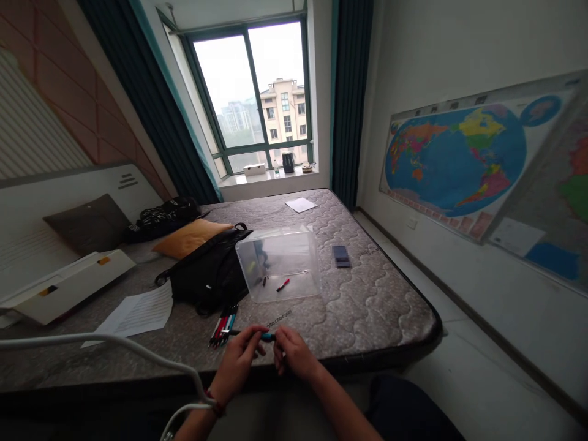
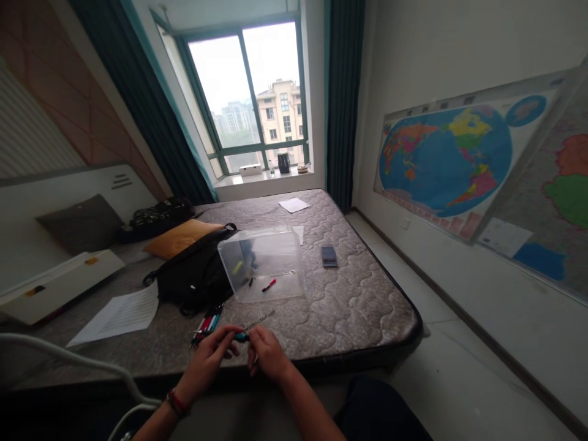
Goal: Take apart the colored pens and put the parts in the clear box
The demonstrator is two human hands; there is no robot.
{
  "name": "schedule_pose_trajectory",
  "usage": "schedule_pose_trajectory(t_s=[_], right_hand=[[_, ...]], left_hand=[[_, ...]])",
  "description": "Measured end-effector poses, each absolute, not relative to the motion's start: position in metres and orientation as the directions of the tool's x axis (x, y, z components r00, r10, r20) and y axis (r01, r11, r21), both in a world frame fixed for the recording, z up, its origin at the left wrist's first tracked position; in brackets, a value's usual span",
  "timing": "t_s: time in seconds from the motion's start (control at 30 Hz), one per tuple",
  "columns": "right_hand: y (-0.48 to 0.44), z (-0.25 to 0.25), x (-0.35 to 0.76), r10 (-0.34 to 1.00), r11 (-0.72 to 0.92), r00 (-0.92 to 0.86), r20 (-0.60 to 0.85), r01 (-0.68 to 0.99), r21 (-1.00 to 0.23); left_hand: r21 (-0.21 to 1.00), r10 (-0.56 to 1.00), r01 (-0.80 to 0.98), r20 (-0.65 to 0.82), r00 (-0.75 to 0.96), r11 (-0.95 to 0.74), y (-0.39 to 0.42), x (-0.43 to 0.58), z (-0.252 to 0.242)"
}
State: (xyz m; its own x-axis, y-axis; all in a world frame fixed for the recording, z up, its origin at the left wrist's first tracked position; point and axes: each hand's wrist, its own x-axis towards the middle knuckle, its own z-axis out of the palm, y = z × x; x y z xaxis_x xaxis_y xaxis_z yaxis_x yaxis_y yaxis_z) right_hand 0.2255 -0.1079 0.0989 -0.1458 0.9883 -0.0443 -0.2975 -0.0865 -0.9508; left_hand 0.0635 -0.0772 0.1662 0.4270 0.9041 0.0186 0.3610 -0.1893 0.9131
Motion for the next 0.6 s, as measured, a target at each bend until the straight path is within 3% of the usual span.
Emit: schedule_pose_trajectory(t_s=[0.17,0.3,0.6], right_hand=[[-0.113,0.100,0.223,0.999,-0.017,0.022,-0.025,-0.312,-0.950],[-0.113,0.099,0.224,0.997,-0.071,0.001,-0.077,-0.357,-0.931],[-0.119,0.094,0.213,0.992,0.017,-0.122,0.021,-0.040,-0.999]], left_hand=[[0.862,0.881,0.381,0.142,0.451,-0.334,-0.092,0.062,0.171],[0.845,0.889,0.388,0.198,0.413,-0.368,-0.103,0.054,0.164],[0.903,0.916,0.365,0.070,0.396,-0.227,-0.107,0.028,0.152]])
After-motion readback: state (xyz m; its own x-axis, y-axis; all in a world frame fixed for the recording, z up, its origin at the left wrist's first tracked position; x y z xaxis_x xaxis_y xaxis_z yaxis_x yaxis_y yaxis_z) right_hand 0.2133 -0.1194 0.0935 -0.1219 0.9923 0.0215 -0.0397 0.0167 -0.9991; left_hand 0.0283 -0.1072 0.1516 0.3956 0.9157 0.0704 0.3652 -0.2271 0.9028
